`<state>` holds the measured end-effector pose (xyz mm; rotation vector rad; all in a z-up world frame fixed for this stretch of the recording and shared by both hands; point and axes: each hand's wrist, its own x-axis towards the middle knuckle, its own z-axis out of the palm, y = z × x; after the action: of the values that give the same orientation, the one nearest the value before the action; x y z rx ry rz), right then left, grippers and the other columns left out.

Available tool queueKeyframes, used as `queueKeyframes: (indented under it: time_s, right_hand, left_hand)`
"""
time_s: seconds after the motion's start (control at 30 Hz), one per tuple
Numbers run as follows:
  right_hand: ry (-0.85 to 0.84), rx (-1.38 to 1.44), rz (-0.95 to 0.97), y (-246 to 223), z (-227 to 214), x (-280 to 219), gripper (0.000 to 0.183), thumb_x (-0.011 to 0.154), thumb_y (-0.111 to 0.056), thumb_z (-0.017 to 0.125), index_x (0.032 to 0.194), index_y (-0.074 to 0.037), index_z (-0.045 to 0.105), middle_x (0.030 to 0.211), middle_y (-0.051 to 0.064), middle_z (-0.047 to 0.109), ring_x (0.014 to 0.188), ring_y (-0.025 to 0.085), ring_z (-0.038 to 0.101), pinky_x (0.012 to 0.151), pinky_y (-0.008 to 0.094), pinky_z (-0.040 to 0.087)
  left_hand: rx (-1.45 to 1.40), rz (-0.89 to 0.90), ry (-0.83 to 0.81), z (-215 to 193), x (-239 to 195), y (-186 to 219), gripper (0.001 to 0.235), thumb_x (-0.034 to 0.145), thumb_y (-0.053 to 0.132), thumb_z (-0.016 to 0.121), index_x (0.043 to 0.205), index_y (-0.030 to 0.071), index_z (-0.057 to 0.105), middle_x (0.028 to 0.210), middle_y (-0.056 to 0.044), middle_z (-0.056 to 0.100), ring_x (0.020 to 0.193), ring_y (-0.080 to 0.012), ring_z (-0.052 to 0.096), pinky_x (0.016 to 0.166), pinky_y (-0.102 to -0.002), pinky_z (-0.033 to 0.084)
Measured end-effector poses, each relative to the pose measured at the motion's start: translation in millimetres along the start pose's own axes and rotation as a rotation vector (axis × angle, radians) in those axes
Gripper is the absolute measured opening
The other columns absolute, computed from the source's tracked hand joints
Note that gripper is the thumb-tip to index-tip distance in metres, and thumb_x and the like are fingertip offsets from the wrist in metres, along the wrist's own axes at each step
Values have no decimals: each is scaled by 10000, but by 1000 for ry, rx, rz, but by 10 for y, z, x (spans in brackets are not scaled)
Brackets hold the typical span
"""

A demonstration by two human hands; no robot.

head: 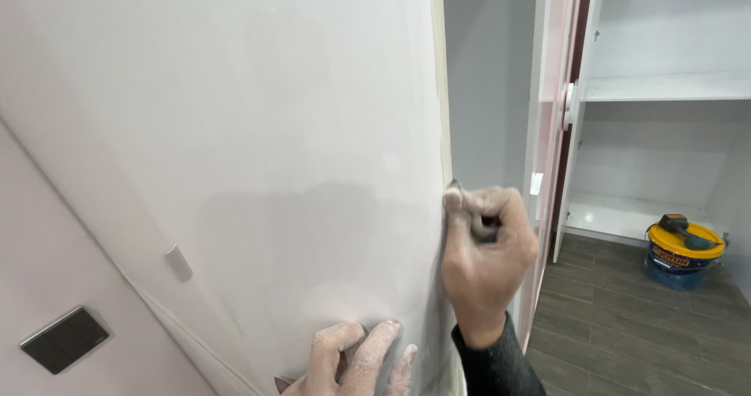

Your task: Sanding the edge of a curved cabinet to smooth out a seam or joint using a small piece of sandpaper.

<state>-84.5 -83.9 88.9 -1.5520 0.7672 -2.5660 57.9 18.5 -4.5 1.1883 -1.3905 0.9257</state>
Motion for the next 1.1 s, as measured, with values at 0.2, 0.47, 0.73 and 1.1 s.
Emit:
queueKeyframes:
  time_s: [0.2, 0.47, 0.73, 1.1]
  right_hand:
    - [-49, 74, -6, 115, -94, -63, 248, 1207, -128, 747, 1014, -134, 592, 785, -58, 442, 675, 68, 399, 609, 219, 417]
    - [72, 267, 428, 856, -654, -392, 183, 1252, -75, 712, 1150, -118, 566, 1030, 79, 693, 981, 218, 772, 848, 327, 691]
    - [-70, 221, 570, 1787, -993, -491, 270, 1261, -120, 797, 1106, -86, 579, 1046, 128, 759, 1004, 209, 784, 756, 313, 625]
    - [-379, 513, 638, 2711, -1319, -696, 116, 1313, -83, 625, 1252, -119, 534, 1027, 190, 680, 519, 145, 414, 664, 260, 414]
  left_hand:
    - [92, 77, 49, -113, 347, 190, 298, 1044, 483, 717, 1260, 357, 879, 990, 127, 683, 434, -54, 501, 394, -260, 445]
    - [763, 594, 44, 8, 1053, 668, 747, 1074, -31, 526, 1761, 258, 587, 975, 40, 597, 590, -138, 343, 506, -275, 269]
    - [1078, 505, -121, 17, 1565, 1087, 577, 1237, 565, 693, 1745, 292, 662, 1038, 23, 493, 691, -157, 370, 560, -285, 289]
    - [1297, 460, -196, 261, 1255, 1417, 532, 1324, 490, 712, 1752, 181, 645, 1043, 79, 527, 705, -125, 363, 535, -263, 296]
